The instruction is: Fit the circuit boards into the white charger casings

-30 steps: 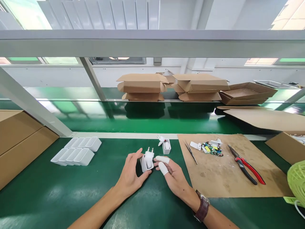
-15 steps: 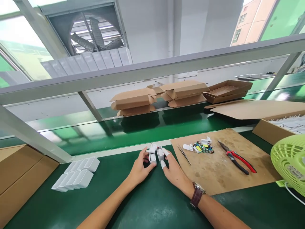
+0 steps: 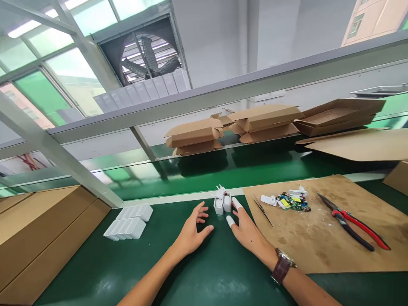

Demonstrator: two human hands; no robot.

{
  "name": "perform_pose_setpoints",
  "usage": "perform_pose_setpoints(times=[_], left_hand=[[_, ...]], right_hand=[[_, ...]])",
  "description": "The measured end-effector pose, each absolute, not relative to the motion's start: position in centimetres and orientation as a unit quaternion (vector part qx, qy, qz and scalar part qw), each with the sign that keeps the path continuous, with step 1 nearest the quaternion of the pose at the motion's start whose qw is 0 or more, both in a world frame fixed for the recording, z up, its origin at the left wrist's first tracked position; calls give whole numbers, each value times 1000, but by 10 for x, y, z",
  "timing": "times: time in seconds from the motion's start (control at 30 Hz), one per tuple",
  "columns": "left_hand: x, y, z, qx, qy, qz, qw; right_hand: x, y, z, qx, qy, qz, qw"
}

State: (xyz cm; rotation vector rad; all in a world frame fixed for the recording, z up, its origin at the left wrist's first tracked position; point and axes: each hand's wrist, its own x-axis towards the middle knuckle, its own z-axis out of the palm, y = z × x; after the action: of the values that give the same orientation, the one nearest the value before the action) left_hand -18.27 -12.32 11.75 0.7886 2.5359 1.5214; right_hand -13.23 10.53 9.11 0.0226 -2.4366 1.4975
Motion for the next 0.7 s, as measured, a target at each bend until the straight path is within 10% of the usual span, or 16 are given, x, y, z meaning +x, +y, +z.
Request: perform_pose_setpoints(times=[0.7], left_hand=[[-169, -103, 124, 370, 842, 391, 26]], right_hand=[[-132, 112, 106, 22, -897, 380, 223]])
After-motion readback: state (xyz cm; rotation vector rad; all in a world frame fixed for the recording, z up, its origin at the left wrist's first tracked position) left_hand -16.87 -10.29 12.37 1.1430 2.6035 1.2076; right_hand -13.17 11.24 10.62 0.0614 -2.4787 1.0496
